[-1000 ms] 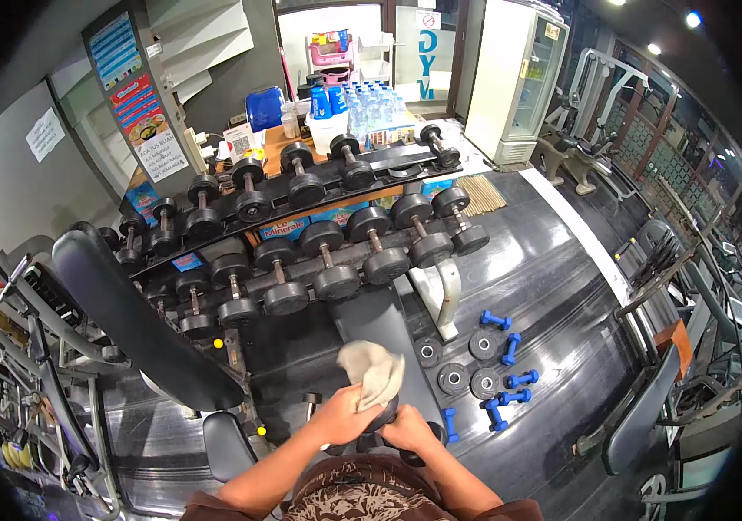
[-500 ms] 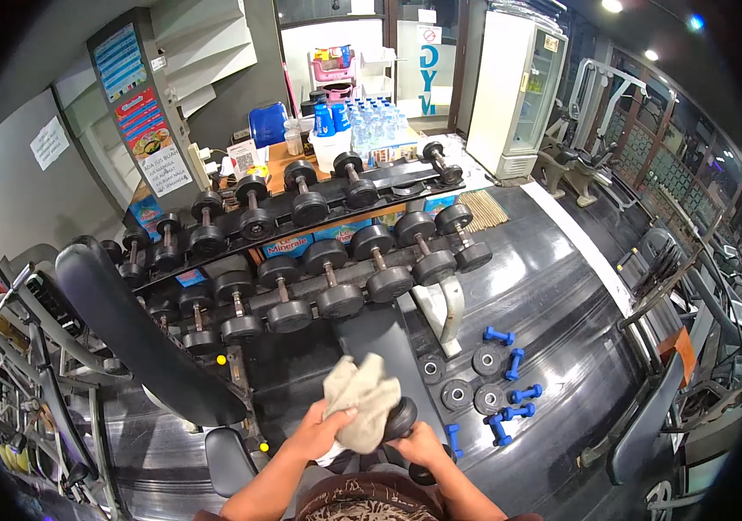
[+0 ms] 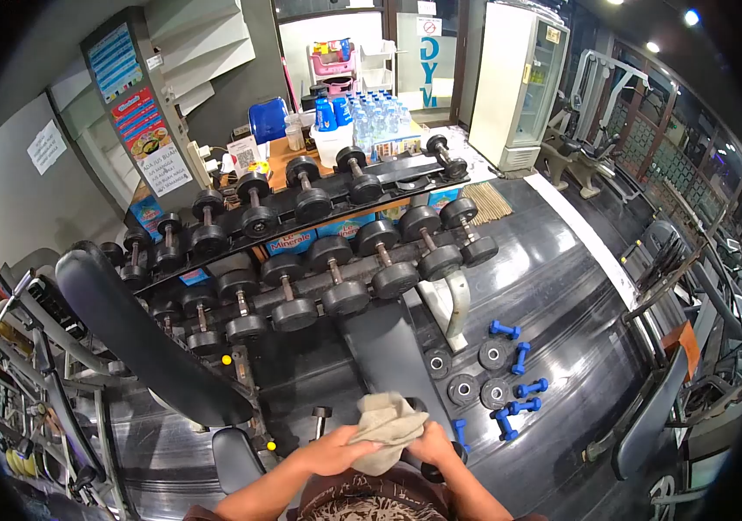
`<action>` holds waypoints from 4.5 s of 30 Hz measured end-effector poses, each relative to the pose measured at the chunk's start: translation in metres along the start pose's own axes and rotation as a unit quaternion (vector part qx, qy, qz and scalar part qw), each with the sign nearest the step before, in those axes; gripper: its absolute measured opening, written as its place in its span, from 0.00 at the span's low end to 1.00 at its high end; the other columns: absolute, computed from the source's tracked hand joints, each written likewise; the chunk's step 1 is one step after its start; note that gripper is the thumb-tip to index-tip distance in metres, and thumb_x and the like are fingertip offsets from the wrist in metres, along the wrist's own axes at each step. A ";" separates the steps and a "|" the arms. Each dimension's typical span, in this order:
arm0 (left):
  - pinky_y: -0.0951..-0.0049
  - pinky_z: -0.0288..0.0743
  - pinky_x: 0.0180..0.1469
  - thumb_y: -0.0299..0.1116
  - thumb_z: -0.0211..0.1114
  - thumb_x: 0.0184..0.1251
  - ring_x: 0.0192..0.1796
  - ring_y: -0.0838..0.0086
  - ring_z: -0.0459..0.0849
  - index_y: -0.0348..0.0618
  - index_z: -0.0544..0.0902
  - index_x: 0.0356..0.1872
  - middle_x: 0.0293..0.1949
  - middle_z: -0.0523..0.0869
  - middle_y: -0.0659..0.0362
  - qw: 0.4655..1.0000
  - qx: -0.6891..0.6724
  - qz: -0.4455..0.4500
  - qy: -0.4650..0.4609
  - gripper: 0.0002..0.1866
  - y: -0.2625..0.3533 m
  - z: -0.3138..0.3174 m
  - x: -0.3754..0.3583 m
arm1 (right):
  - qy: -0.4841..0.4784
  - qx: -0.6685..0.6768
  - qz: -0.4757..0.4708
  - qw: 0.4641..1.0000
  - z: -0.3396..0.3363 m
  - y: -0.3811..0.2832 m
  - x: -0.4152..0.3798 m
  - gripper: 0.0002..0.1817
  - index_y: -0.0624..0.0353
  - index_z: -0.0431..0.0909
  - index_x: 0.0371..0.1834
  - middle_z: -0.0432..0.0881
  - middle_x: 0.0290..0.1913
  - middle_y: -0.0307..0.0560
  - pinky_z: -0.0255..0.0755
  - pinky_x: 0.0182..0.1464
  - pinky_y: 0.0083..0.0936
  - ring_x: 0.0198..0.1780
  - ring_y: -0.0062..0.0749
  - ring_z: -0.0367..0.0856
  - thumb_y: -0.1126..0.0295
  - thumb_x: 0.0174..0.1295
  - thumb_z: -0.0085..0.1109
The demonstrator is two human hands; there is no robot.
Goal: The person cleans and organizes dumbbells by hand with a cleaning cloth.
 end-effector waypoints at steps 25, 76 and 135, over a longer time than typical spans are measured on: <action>0.73 0.74 0.56 0.31 0.58 0.73 0.50 0.77 0.82 0.33 0.79 0.58 0.51 0.85 0.59 0.992 -0.064 0.069 0.079 0.17 0.082 -0.237 0.063 | 0.031 0.078 0.101 0.991 0.038 -0.134 0.166 0.20 0.64 0.86 0.38 0.87 0.35 0.60 0.78 0.46 0.37 0.43 0.50 0.87 0.58 0.51 0.70; 0.64 0.78 0.55 0.40 0.57 0.72 0.52 0.68 0.85 0.38 0.80 0.54 0.50 0.86 0.56 0.940 -0.316 -0.106 0.076 0.19 0.024 -0.333 0.218 | -0.005 0.541 -0.095 0.836 0.019 -0.224 0.333 0.09 0.58 0.72 0.34 0.70 0.24 0.41 0.64 0.30 0.25 0.23 0.28 0.67 0.65 0.68 0.52; 0.42 0.36 0.77 0.38 0.49 0.75 0.79 0.46 0.46 0.40 0.74 0.68 0.72 0.69 0.52 0.552 0.830 0.066 0.047 0.24 0.098 -0.425 0.822 | 0.270 0.339 0.401 0.807 -0.077 -0.064 0.522 0.07 0.59 0.76 0.27 0.74 0.18 0.38 0.65 0.23 0.25 0.19 0.25 0.72 0.77 0.57 0.66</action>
Point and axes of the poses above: each hand's wrist, its own x-axis towards the middle knuckle, its own z-axis out of the palm, y = z × x, the point moved 2 cm from there along x, towards the middle knuckle
